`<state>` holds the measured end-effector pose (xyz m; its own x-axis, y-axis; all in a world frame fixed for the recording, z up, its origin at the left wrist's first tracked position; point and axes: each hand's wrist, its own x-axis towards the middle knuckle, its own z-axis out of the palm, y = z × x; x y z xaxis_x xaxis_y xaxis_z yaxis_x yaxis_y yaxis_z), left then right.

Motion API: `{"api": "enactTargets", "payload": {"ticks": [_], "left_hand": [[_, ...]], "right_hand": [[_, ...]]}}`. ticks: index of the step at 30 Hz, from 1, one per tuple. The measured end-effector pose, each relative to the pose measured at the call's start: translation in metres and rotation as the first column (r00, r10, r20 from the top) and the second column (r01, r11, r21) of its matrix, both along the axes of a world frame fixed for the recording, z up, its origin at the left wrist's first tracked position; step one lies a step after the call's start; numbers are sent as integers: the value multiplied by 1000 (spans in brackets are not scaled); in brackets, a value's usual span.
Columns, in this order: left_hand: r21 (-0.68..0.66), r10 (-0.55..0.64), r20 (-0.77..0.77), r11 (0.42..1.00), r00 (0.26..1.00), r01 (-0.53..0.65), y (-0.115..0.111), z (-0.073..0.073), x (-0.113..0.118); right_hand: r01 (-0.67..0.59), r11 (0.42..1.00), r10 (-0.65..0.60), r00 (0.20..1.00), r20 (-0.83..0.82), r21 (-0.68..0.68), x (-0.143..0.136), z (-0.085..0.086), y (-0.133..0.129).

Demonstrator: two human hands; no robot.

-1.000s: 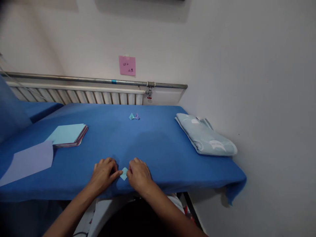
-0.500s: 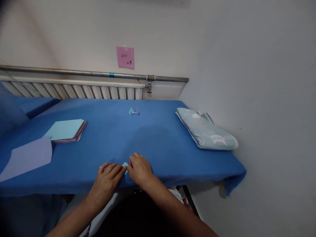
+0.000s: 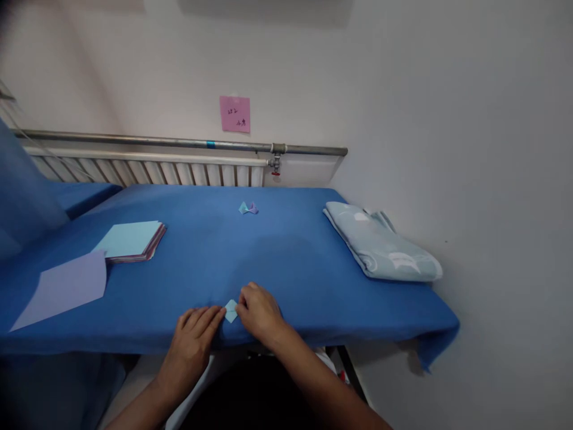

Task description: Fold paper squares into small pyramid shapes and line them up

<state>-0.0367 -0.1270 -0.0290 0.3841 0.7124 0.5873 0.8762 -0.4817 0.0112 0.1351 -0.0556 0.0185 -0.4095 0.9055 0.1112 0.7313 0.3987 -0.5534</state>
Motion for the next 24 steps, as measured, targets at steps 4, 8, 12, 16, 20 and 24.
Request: {"api": "enactTargets", "payload": {"ticks": [4, 8, 12, 16, 20, 24], "left_hand": [[26, 24, -1, 999, 1000, -24, -1, -3, 0], [29, 50, -38, 998, 998, -49, -1, -4, 0], [44, 67, -102, 997, 992, -63, 0, 0, 4], [38, 107, -105, 994, 989, -103, 2, 9, 12], [-25, 121, -111, 992, 986, -124, 5, 16, 20], [-74, 30, -192, 996, 981, -45, 7, 12, 23]], "right_hand": [[7, 999, -7, 1000, -7, -37, 0, 1, 1], [17, 998, -17, 1000, -2, -54, 0, 1, 0], [17, 998, -17, 1000, 0, -52, -1, 1, 0], [16, 999, -17, 1000, -12, -41, -1, 3, -1], [20, 999, -22, 999, -32, -44, -2, 4, -1], [17, 995, -23, 998, -62, -94, -1, 2, 2]]}}
